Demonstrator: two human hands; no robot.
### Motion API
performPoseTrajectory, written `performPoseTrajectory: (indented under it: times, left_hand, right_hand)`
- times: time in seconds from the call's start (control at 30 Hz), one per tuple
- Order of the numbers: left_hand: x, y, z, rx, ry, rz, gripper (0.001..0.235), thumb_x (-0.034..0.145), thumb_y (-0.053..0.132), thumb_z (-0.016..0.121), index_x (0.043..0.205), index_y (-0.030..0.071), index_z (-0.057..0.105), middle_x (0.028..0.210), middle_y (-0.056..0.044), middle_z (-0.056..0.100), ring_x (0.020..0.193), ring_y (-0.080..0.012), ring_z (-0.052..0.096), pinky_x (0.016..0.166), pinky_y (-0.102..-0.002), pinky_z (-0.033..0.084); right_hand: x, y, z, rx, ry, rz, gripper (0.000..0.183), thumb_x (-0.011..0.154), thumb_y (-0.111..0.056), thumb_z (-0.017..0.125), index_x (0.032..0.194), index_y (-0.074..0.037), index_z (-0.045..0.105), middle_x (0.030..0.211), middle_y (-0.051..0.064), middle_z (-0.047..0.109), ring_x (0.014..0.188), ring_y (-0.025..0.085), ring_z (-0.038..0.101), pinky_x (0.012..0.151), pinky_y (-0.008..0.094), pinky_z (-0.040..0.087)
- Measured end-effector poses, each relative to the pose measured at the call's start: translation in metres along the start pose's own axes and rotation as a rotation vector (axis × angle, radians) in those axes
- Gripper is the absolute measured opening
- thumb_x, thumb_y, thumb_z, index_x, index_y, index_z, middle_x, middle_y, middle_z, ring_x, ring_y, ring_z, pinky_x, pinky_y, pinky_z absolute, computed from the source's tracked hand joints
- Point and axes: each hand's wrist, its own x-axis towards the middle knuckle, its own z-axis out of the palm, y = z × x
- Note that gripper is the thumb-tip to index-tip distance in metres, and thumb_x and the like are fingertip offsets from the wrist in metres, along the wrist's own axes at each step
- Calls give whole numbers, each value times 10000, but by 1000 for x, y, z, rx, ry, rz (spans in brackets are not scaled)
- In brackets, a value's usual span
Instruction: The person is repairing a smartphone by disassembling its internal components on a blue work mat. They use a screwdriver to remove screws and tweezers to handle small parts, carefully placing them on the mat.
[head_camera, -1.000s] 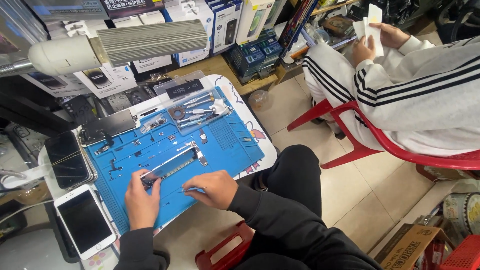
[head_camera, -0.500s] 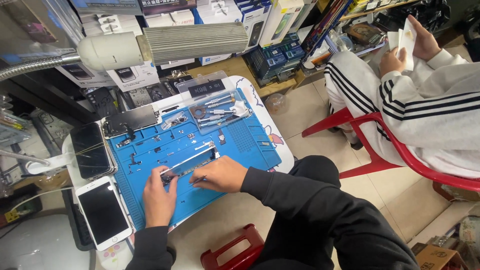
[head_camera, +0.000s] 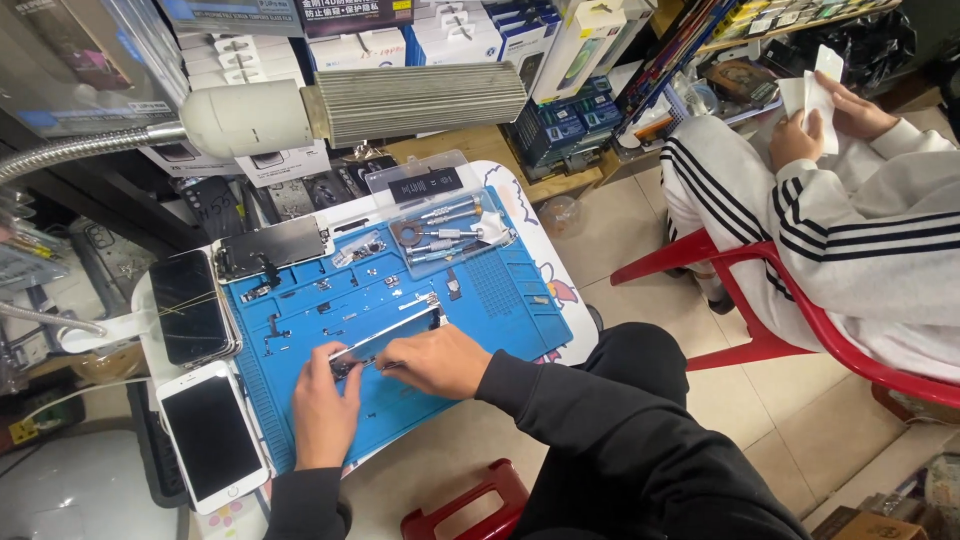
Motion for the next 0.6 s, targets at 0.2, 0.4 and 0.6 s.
performPoseTrajectory:
  times: [0.2, 0.4, 0.6]
  left_hand:
    - [-2, -6, 2, 11, 14, 28, 374, 938, 153, 760, 1265, 151, 578, 1064, -155, 723, 979, -376, 695, 776, -492, 553]
    - [-1, -3, 0, -19, 11, 60, 368, 938, 143, 768, 1260, 141, 590, 1051, -141, 727, 952, -345, 690, 779, -471, 562]
    - [-1, 15, -2, 40, 14, -31, 384, 943, 103, 766, 1271, 153, 573, 1070, -195, 700, 1052, -428, 744, 786, -455, 680]
  right_hand:
    - [-5, 0, 11, -65, -53, -17, 116, 1093, -220, 638, 1136, -130, 577, 971, 58, 725, 644, 262, 643, 464, 402, 388]
    - [-7, 3, 18, -79, -100, 7, 120, 1089, -228, 627, 1127, -122, 584, 953, 78, 727, 650, 273, 660, 439, 401, 424]
    - [5, -13, -6, -124, -203, 142, 105, 1038, -214, 674, 1126, -170, 635, 916, 3, 760, 774, 200, 770, 641, 308, 621]
